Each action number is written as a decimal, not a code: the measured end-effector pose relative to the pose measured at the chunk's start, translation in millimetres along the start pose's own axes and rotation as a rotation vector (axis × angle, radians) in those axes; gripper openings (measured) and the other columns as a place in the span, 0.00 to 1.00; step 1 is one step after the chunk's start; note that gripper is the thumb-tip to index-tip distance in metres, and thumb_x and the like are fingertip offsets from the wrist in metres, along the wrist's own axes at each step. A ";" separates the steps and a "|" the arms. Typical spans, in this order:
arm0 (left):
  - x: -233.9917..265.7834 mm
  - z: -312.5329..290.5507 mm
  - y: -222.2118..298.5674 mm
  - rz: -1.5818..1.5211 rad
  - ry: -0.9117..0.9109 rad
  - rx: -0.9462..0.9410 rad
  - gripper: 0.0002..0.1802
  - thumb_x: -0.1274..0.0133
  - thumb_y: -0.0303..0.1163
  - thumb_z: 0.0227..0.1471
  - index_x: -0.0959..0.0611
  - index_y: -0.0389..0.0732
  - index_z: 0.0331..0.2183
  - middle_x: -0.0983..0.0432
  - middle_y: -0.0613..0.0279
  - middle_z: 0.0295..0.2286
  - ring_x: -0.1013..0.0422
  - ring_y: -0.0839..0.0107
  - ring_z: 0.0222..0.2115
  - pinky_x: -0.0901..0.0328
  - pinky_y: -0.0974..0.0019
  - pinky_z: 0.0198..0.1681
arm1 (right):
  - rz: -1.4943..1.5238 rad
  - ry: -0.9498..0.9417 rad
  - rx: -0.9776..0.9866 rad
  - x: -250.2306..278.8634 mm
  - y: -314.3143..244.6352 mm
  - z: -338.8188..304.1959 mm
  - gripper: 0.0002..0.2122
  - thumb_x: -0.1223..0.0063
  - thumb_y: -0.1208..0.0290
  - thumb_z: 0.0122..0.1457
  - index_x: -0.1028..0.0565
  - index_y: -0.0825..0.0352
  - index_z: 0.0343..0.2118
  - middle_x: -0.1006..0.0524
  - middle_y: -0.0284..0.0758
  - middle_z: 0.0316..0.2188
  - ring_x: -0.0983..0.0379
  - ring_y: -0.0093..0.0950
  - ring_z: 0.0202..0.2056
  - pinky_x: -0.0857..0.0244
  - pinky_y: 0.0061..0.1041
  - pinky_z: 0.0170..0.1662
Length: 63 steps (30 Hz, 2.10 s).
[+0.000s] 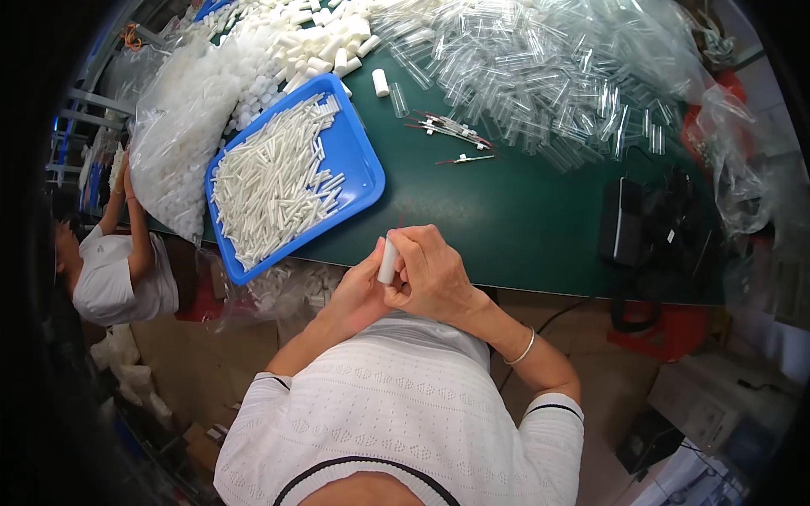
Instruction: Assembling small white plastic caps onto thin metal pins at a factory workbench.
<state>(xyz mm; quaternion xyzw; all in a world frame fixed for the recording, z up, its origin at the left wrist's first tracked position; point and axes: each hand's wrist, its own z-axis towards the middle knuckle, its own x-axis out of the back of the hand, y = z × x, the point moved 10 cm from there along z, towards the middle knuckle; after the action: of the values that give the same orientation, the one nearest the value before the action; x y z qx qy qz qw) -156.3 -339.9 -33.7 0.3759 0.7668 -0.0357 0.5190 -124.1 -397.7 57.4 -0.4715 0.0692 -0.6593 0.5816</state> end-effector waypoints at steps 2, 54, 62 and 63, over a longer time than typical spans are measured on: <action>12.1 -6.7 5.0 0.005 0.055 -0.064 0.23 0.69 0.50 0.65 0.27 0.41 0.36 0.32 0.65 0.30 0.35 0.74 0.32 0.37 0.68 0.39 | 0.094 -0.084 -0.006 -10.6 -0.2 6.6 0.30 0.35 0.74 0.36 0.33 0.70 0.47 0.30 0.42 0.41 0.31 0.38 0.39 0.30 0.31 0.37; 42.6 30.6 403.1 2.374 0.967 -0.992 0.06 0.45 0.30 0.45 0.17 0.39 0.26 0.22 0.48 0.27 0.24 0.52 0.33 0.31 0.53 0.35 | 0.507 0.021 -0.641 33.3 76.2 16.8 0.06 0.52 0.76 0.62 0.24 0.71 0.34 0.29 0.26 0.21 0.39 0.12 0.20 0.45 0.13 0.24; 45.8 9.9 400.4 2.255 0.969 -1.186 0.06 0.42 0.32 0.46 0.16 0.39 0.27 0.22 0.56 0.29 0.26 0.61 0.35 0.31 0.62 0.36 | 0.428 -0.062 -0.615 24.1 57.0 23.2 0.06 0.51 0.74 0.62 0.26 0.71 0.32 0.31 0.27 0.18 0.36 0.13 0.21 0.44 0.14 0.23; 35.7 2.8 390.4 2.260 0.959 -1.178 0.06 0.42 0.32 0.46 0.16 0.39 0.27 0.22 0.56 0.29 0.26 0.61 0.35 0.31 0.62 0.36 | 0.404 -0.047 -0.603 26.4 55.6 22.5 0.06 0.51 0.75 0.62 0.26 0.72 0.31 0.31 0.27 0.17 0.37 0.13 0.19 0.45 0.15 0.22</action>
<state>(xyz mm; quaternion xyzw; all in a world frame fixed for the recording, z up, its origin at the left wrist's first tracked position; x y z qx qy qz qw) 79.0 -42.8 66.6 0.4934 0.0480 0.8679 0.0317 -66.1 -426.9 48.3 -0.6136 0.3387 -0.4700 0.5366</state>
